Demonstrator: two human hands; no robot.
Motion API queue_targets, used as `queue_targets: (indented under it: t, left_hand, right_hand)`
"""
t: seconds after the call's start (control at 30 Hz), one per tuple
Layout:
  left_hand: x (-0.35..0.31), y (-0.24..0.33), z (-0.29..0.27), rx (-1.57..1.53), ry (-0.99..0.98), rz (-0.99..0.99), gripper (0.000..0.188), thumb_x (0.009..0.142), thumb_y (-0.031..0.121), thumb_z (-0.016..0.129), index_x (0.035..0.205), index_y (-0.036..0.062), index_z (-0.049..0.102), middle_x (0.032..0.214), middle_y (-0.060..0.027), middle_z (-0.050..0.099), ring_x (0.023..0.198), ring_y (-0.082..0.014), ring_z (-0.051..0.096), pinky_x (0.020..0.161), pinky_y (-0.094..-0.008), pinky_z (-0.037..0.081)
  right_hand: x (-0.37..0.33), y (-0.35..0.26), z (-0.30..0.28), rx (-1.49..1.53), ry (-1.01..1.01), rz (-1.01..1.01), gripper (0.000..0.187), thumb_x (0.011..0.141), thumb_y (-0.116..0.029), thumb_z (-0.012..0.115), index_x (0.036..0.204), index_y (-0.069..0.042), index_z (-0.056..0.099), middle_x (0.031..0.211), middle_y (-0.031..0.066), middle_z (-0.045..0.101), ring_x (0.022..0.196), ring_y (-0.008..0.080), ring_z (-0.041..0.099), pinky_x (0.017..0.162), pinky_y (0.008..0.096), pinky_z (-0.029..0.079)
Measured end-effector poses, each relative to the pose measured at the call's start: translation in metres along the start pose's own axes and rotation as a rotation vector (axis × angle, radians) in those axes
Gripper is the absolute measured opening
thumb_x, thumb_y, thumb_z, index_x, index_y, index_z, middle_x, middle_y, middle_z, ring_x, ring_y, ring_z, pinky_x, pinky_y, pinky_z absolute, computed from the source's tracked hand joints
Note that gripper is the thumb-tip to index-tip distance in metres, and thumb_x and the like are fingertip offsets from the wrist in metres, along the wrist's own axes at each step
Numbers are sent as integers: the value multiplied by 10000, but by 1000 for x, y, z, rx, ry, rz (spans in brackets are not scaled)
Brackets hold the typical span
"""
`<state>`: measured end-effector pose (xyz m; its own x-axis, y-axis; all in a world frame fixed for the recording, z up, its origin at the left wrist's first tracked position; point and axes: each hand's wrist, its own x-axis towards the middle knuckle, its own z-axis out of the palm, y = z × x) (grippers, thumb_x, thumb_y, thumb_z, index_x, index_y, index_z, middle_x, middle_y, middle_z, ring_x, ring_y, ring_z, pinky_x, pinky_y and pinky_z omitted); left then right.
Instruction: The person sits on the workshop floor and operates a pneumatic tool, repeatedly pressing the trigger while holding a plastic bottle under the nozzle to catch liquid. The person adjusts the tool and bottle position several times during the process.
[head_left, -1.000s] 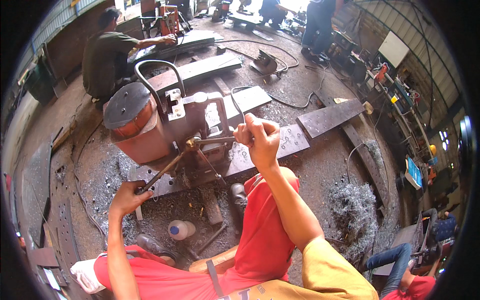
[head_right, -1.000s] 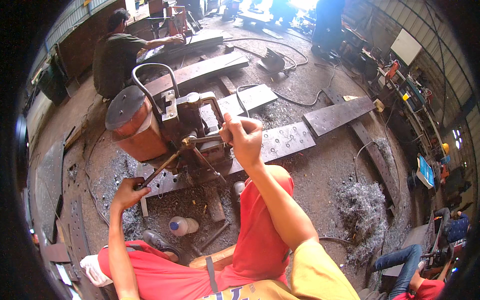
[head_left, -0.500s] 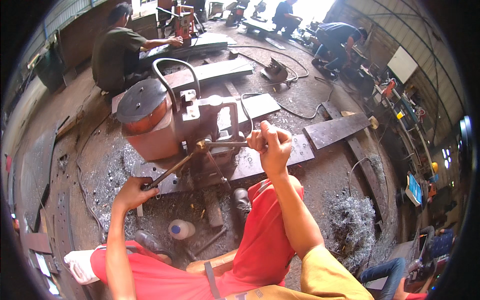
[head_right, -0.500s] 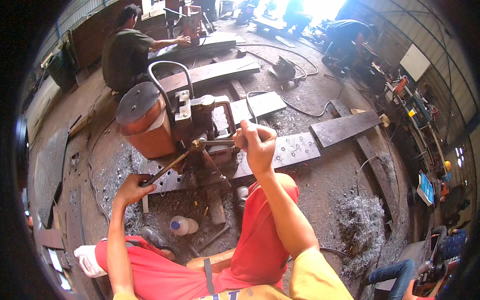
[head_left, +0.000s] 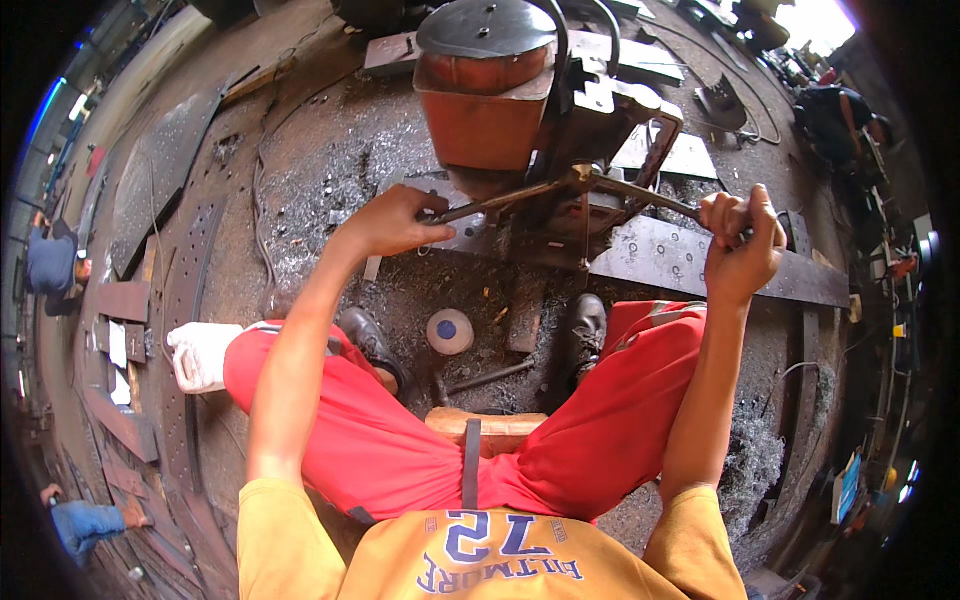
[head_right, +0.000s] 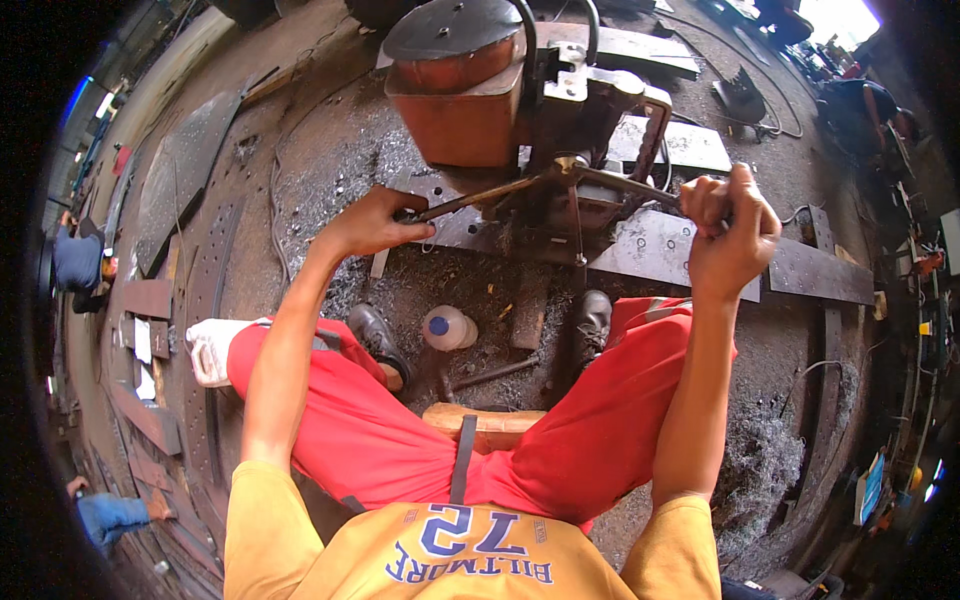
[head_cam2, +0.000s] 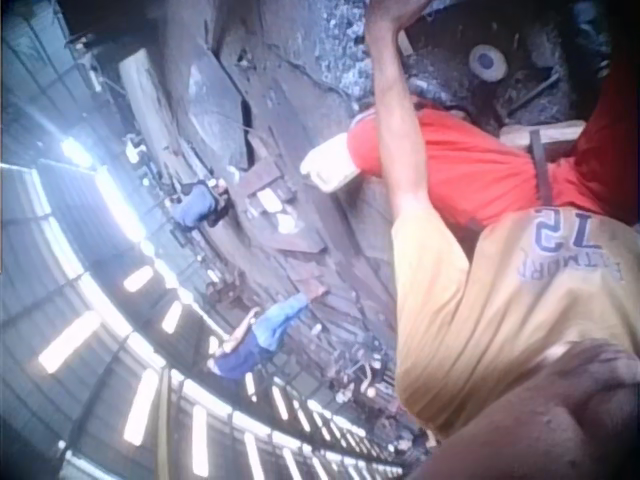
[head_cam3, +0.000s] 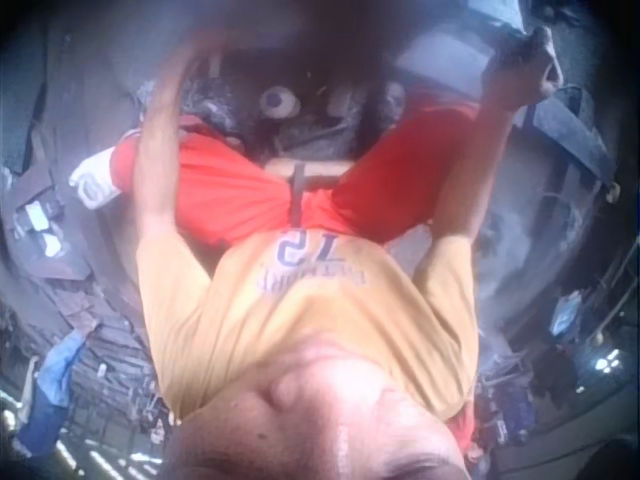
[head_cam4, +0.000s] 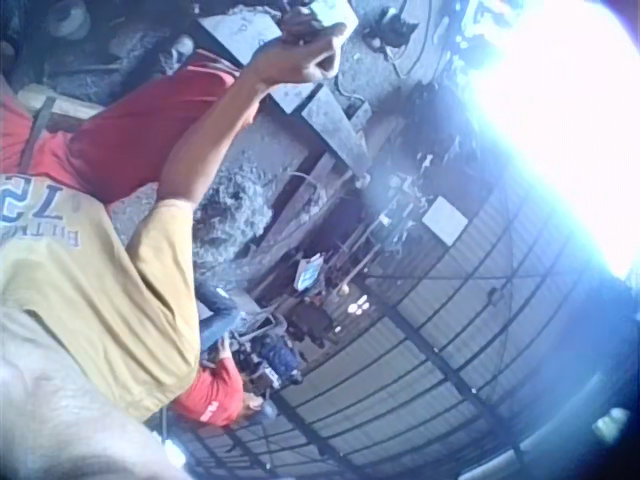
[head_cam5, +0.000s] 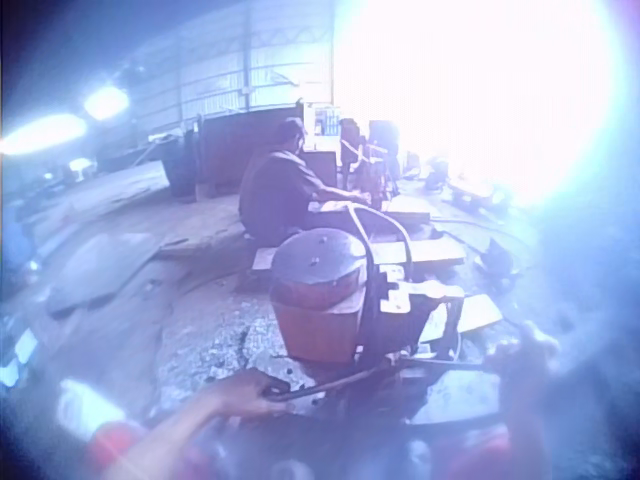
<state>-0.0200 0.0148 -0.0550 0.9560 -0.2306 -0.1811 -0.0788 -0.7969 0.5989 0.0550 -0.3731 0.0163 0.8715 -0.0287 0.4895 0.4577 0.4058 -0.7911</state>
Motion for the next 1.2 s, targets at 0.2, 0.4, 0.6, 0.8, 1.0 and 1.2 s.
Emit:
queue_targets:
  t: [0.2, 0.4, 0.6, 0.8, 1.0, 1.2]
  left_hand:
    - [0, -4, 7, -22, 24, -6, 529, 858, 412, 737, 1136, -37, 705, 1000, -248, 723, 899, -309, 700, 826, -382, 526]
    - [1, -1, 4, -39, -6, -18, 524, 860, 401, 735, 1139, -41, 703, 979, -239, 726, 874, -280, 698, 810, -375, 525]
    - [0, -1, 4, -39, -2, -22, 526, 858, 405, 735, 1135, -42, 705, 963, -236, 727, 869, -277, 699, 803, -370, 524]
    - [-1, -1, 3, -28, 9, -22, 531, 861, 406, 735, 1144, -42, 703, 976, -244, 725, 879, -280, 701, 807, -372, 525]
    - [1, -2, 4, -19, -17, -30, 544, 857, 404, 742, 1156, -47, 695, 1020, -254, 721, 912, -289, 705, 826, -374, 526]
    - [0, 0, 3, -22, -21, -42, 583, 854, 424, 747, 1177, -58, 686, 1077, -264, 716, 971, -312, 707, 871, -376, 527]
  right_hand:
    - [1, -1, -4, -59, 19, 1, 478, 1032, -151, 485, 578, -68, 360, 500, 22, 258, 469, 125, 265, 518, 341, 260]
    - [1, -1, -2, -65, 18, 1, 488, 1031, -158, 487, 570, -74, 353, 499, 17, 258, 469, 124, 267, 519, 342, 260]
    - [1, -2, -1, -57, -3, 0, 487, 1037, -162, 479, 574, -79, 355, 502, 10, 251, 473, 117, 261, 519, 341, 256]
    - [0, -1, 0, -68, 13, -5, 486, 1041, -163, 480, 578, -76, 361, 503, 10, 251, 479, 116, 256, 523, 343, 252]
    - [0, -1, 1, -60, 26, -3, 486, 1039, -158, 479, 577, -76, 355, 498, 14, 256, 479, 118, 254, 525, 344, 250]
    - [1, -1, 0, -52, 22, -12, 489, 1035, -160, 482, 572, -76, 348, 494, 19, 256, 473, 120, 257, 521, 344, 243]
